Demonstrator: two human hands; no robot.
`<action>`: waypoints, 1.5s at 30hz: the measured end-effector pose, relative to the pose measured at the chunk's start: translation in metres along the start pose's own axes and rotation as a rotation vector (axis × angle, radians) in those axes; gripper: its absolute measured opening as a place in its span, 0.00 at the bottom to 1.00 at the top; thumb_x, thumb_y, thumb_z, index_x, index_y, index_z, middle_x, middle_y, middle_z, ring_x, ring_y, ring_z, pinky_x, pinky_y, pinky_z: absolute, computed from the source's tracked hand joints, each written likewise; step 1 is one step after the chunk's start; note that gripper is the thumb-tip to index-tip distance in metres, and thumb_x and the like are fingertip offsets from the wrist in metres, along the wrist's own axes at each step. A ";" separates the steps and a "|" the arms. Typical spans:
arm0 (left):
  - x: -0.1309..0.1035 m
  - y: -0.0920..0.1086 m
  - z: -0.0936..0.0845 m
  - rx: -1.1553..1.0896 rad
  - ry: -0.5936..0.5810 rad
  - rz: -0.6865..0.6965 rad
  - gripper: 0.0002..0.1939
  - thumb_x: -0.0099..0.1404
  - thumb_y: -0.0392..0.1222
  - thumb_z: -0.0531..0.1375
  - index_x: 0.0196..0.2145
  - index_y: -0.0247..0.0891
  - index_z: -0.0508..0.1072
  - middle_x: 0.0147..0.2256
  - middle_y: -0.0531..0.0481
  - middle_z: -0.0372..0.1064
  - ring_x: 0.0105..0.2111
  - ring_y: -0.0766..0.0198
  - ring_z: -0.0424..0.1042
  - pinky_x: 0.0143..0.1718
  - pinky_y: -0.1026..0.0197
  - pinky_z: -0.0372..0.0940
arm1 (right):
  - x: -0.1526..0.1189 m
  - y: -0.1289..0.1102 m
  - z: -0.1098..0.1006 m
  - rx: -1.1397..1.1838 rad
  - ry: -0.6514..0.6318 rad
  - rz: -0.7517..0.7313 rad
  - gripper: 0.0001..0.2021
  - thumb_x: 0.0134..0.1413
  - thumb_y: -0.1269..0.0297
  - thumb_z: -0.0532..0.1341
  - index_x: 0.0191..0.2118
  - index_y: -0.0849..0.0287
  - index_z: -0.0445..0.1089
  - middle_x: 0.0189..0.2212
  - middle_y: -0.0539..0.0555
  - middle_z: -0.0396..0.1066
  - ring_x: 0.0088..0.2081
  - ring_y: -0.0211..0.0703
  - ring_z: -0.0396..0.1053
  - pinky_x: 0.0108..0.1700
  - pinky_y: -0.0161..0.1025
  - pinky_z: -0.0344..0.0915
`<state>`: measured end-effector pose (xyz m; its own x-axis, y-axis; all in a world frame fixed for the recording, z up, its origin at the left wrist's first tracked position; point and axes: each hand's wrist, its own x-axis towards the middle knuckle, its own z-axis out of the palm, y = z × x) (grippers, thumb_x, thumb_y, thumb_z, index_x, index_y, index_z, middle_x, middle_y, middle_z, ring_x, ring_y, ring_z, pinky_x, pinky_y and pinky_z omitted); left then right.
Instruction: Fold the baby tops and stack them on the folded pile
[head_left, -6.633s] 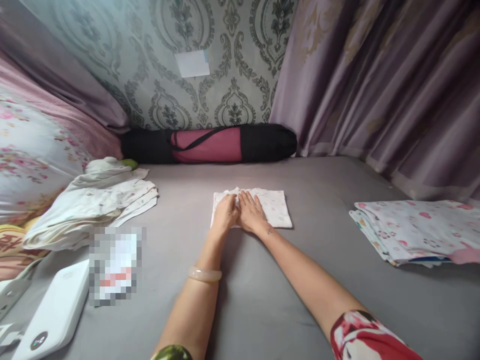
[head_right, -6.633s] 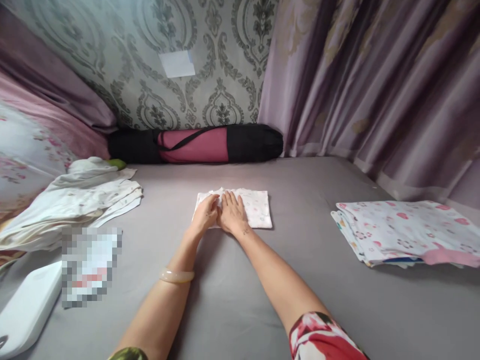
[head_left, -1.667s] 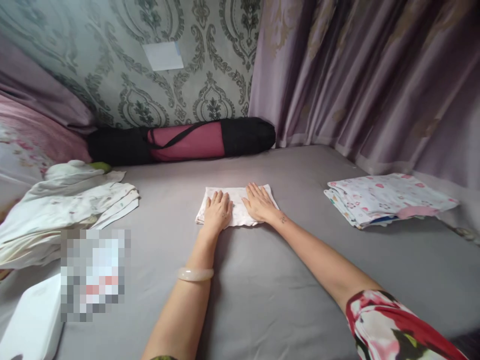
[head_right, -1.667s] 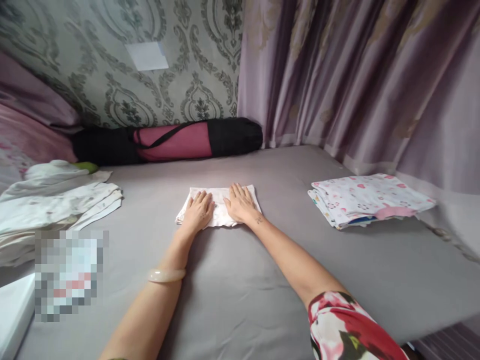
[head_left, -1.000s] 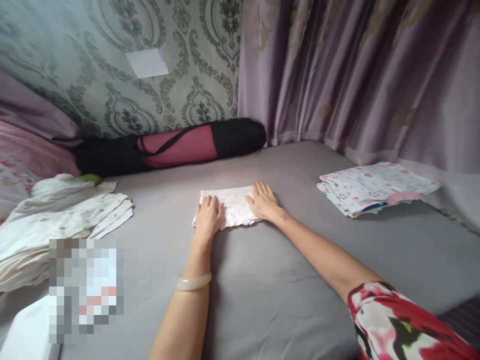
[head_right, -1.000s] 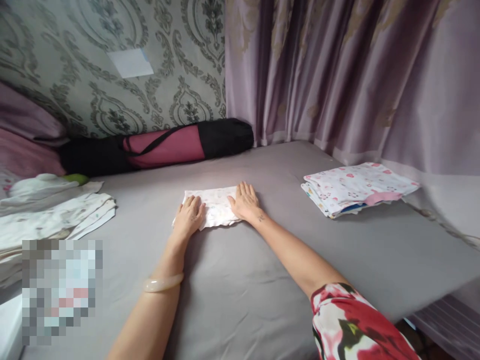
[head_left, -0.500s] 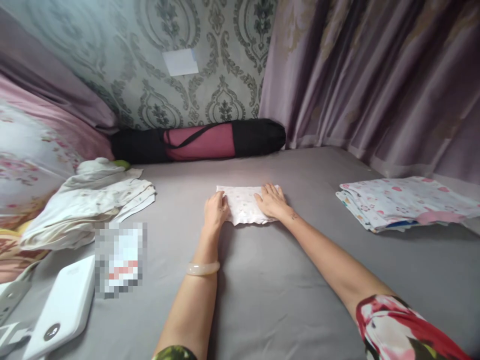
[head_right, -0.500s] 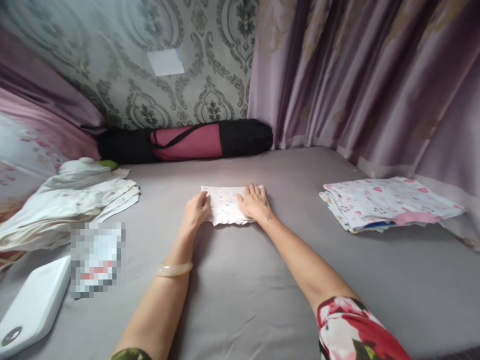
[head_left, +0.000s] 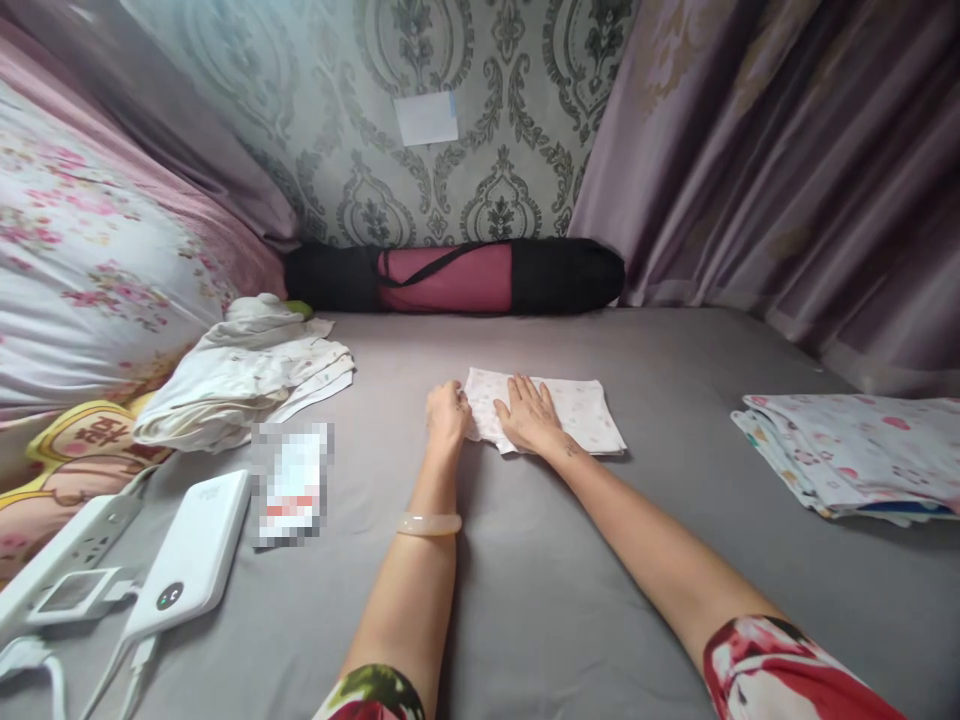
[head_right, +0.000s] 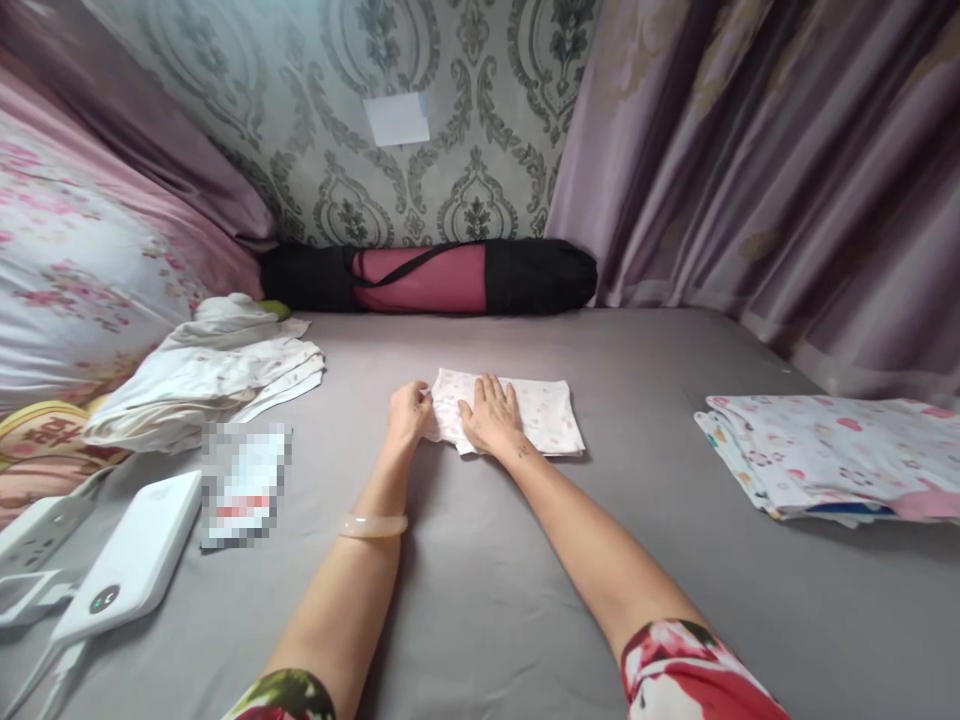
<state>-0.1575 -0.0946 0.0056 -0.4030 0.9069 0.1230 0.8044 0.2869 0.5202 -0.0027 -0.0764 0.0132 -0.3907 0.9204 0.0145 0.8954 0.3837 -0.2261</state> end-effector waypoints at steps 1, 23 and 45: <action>0.000 0.001 -0.002 -0.011 -0.016 -0.015 0.18 0.65 0.35 0.52 0.50 0.35 0.73 0.44 0.39 0.75 0.48 0.52 0.71 0.49 0.54 0.64 | 0.000 0.000 -0.001 -0.003 -0.007 0.002 0.33 0.67 0.54 0.41 0.68 0.74 0.47 0.69 0.65 0.44 0.70 0.52 0.39 0.68 0.52 0.32; 0.006 0.004 -0.016 -0.228 0.006 -0.246 0.17 0.67 0.39 0.51 0.46 0.37 0.77 0.45 0.40 0.76 0.48 0.55 0.74 0.47 0.60 0.65 | 0.030 -0.042 0.016 0.009 0.010 -0.032 0.30 0.67 0.57 0.40 0.69 0.70 0.48 0.69 0.60 0.45 0.70 0.51 0.39 0.68 0.53 0.34; 0.012 0.003 -0.013 -0.321 0.135 -0.129 0.15 0.67 0.39 0.51 0.44 0.36 0.76 0.43 0.42 0.77 0.44 0.58 0.74 0.48 0.59 0.65 | 0.040 -0.059 0.011 0.164 -0.035 -0.069 0.30 0.68 0.59 0.39 0.69 0.72 0.46 0.70 0.62 0.44 0.70 0.49 0.39 0.68 0.48 0.36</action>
<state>-0.1656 -0.0866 0.0197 -0.5631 0.8147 0.1384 0.5738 0.2651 0.7749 -0.0736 -0.0628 0.0162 -0.4597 0.8881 0.0019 0.8206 0.4256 -0.3814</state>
